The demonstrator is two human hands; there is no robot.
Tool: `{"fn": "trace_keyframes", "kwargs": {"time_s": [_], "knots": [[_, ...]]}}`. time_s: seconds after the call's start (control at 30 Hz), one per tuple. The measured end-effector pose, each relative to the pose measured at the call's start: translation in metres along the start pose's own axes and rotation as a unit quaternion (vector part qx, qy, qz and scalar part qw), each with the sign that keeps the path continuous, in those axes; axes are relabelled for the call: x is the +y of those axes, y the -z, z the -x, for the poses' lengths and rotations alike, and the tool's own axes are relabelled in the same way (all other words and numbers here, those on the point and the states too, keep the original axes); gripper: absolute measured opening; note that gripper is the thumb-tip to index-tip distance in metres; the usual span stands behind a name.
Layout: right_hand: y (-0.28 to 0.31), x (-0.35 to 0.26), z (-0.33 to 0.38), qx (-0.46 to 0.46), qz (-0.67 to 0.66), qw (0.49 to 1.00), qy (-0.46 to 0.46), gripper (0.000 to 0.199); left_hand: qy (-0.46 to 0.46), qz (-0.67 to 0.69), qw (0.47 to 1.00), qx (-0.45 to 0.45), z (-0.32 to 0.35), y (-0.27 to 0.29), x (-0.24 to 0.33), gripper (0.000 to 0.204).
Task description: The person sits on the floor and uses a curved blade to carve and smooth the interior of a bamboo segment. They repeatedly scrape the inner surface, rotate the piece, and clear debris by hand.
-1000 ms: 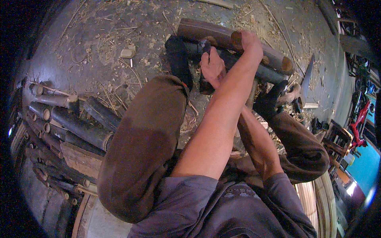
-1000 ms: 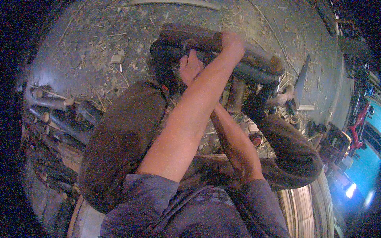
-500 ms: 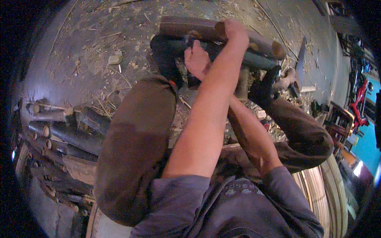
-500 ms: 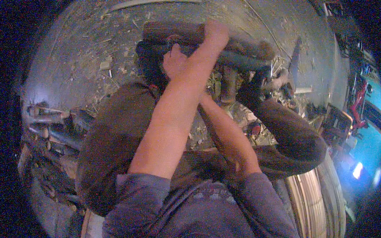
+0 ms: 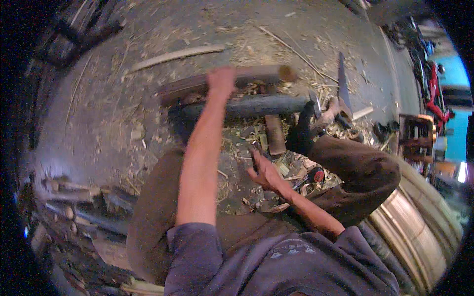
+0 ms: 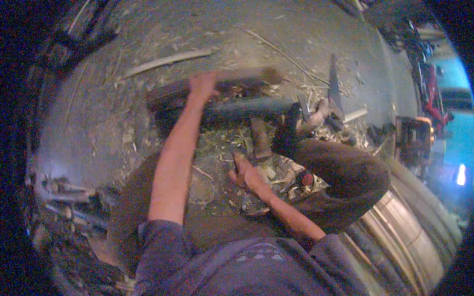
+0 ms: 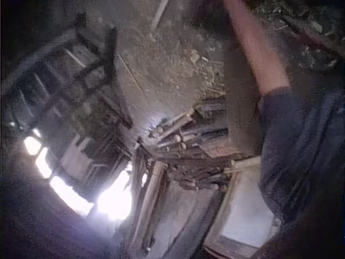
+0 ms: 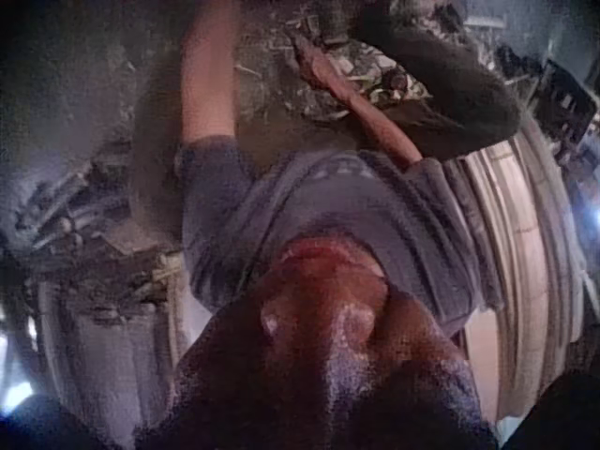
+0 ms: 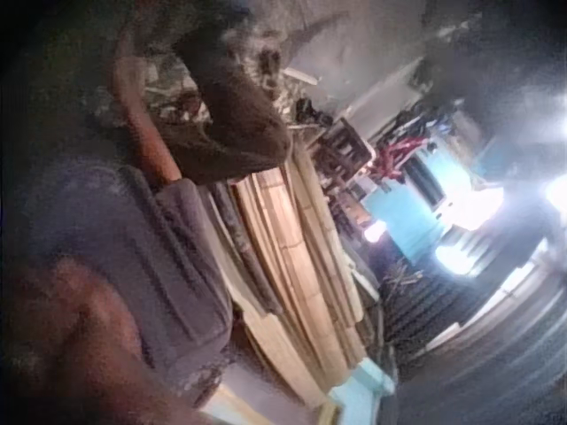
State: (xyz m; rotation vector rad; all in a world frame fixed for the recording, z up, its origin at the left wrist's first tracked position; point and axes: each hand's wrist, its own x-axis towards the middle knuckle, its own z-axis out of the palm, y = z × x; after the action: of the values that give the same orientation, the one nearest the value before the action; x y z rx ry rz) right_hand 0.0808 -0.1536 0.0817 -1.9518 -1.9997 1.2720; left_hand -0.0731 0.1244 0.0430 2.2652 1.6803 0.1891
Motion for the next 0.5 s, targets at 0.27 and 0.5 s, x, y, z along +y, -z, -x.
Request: {"fn": "trace_keyframes", "kwargs": {"time_s": [0.27, 0.5], "knots": [[-0.05, 0.039, 0.018, -0.014, 0.054, 0.998, 0.034, 0.076, 0.175, -0.087, 0.981, 0.011, 0.053, 0.006, -0.159, 0.088], [-0.03, 0.028, 0.024, -0.016, 0.004, 1.0, -0.011, 0.068, 0.159, -0.143, 0.977, 0.012, 0.038, -0.008, -0.103, 0.095]]}}
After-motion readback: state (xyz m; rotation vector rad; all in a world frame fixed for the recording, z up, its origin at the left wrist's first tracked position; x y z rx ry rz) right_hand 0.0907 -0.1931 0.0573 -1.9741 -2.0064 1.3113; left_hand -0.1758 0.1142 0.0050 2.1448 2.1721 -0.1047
